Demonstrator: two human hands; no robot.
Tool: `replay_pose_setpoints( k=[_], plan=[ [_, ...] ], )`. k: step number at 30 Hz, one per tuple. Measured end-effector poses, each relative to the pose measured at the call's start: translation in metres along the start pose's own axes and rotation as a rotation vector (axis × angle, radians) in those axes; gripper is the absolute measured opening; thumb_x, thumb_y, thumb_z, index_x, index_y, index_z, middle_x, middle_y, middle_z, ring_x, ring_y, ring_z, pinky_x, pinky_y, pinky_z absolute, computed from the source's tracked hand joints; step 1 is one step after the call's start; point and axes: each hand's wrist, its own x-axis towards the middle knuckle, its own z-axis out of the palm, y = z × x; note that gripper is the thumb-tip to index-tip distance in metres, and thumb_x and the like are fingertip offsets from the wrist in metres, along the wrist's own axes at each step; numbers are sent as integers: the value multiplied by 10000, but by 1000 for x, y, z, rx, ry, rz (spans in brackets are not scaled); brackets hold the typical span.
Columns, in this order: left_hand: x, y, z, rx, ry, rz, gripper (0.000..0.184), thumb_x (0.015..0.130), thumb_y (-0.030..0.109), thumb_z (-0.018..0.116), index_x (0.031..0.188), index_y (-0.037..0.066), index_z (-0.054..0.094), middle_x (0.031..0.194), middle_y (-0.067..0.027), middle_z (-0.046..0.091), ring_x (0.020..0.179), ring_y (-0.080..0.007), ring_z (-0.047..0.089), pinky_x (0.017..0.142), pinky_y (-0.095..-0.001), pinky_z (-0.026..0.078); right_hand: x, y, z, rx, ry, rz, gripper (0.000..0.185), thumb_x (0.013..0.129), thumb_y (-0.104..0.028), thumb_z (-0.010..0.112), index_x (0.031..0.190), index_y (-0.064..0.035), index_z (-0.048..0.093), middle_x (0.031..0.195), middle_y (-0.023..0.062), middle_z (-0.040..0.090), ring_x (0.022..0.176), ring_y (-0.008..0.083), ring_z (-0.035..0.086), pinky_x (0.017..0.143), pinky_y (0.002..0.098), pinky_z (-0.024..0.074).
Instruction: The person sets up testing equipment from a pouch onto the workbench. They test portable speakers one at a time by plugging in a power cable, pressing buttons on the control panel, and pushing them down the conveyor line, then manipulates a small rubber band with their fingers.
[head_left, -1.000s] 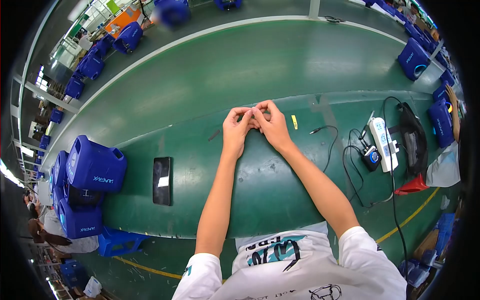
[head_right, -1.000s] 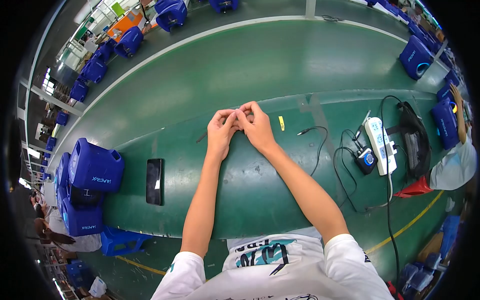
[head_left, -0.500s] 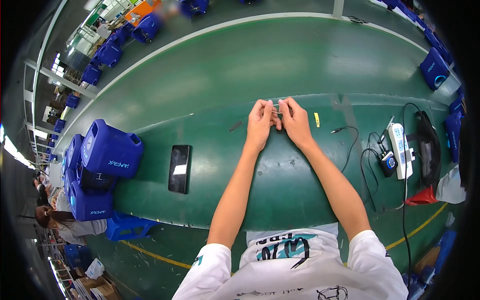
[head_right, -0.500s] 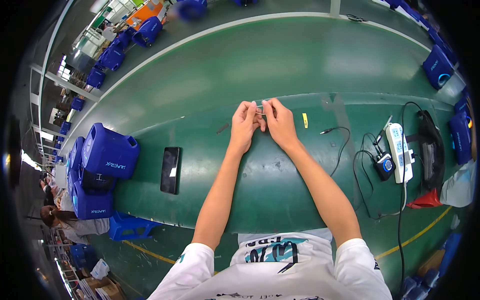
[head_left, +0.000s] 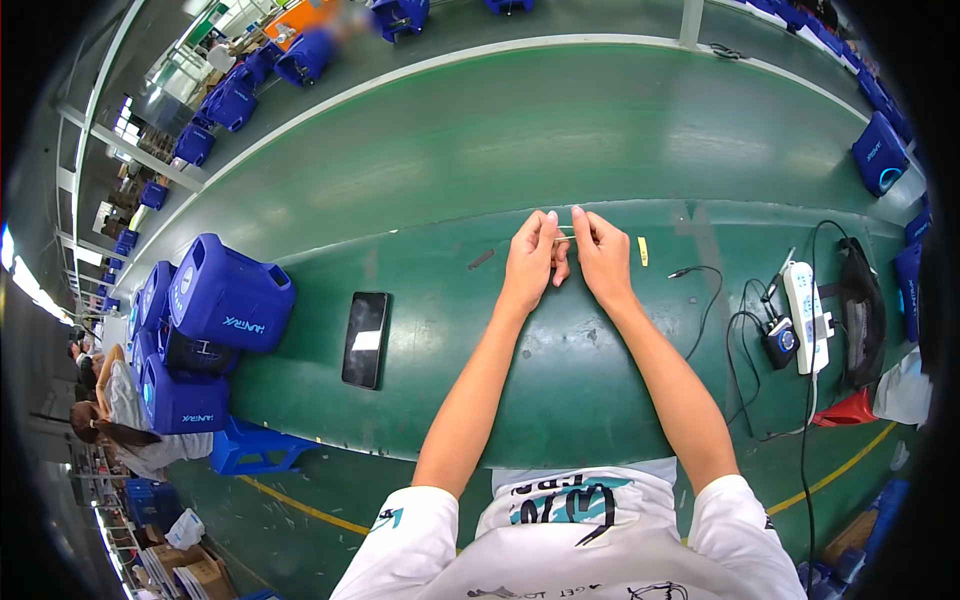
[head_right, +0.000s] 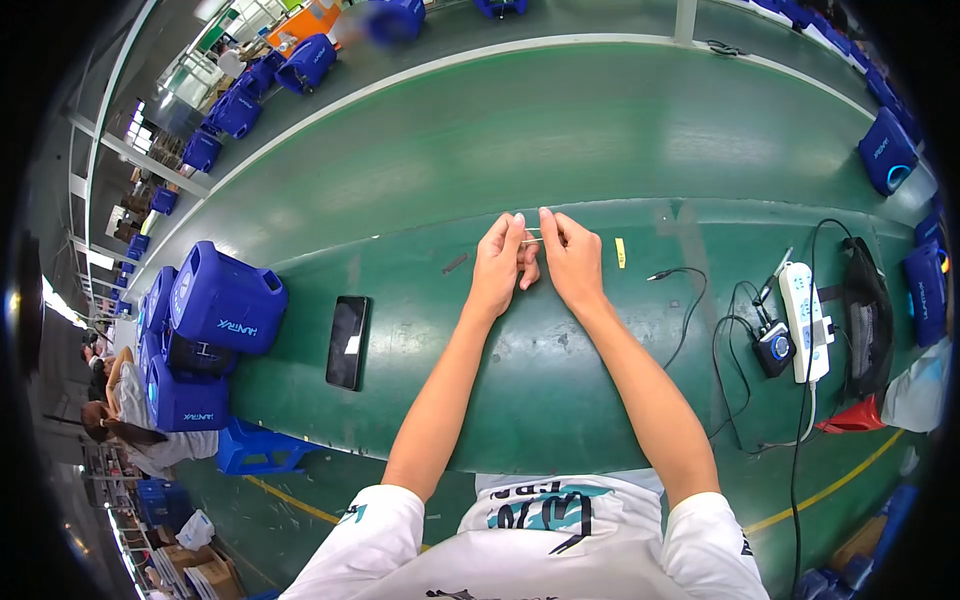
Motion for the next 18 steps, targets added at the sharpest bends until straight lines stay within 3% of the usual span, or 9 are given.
replay_pose_setpoints(
  k=[3,6,9,14,18],
  plan=[
    [1,5,-2,-16,-50,-39,393,1139,399,515,898,90,483,672,-30,517,403,-117,448,414,-286,377,2,5,0,11,5,-28,477,1130,-331,560,762,-32,513,603,-20,437,562,61,404,509,303,332],
    [0,11,-1,-113,-36,-87,414,1141,413,505,881,92,476,648,-24,498,371,-106,411,393,-278,346,-1,-4,-1,95,-35,30,407,1122,-294,563,851,9,540,650,58,474,615,123,410,559,355,371],
    [-3,8,0,11,-52,-101,423,1143,418,499,869,97,465,628,-15,467,353,-103,385,375,-273,312,0,8,-2,124,-46,-29,365,1135,-292,535,900,-12,537,663,52,510,615,132,455,574,350,398],
    [1,14,-8,-122,-120,-145,415,1147,403,495,869,97,455,617,-3,433,349,-92,348,365,-271,291,-1,0,-1,181,-49,24,340,1147,-303,508,930,-42,527,641,31,499,579,108,446,546,324,381],
    [1,11,-5,-119,-99,-126,397,1149,393,493,885,100,446,644,-4,441,369,-89,356,379,-270,289,0,-2,-3,139,-77,19,399,1142,-325,527,869,-33,521,613,18,465,576,101,433,537,329,371]
  ],
)
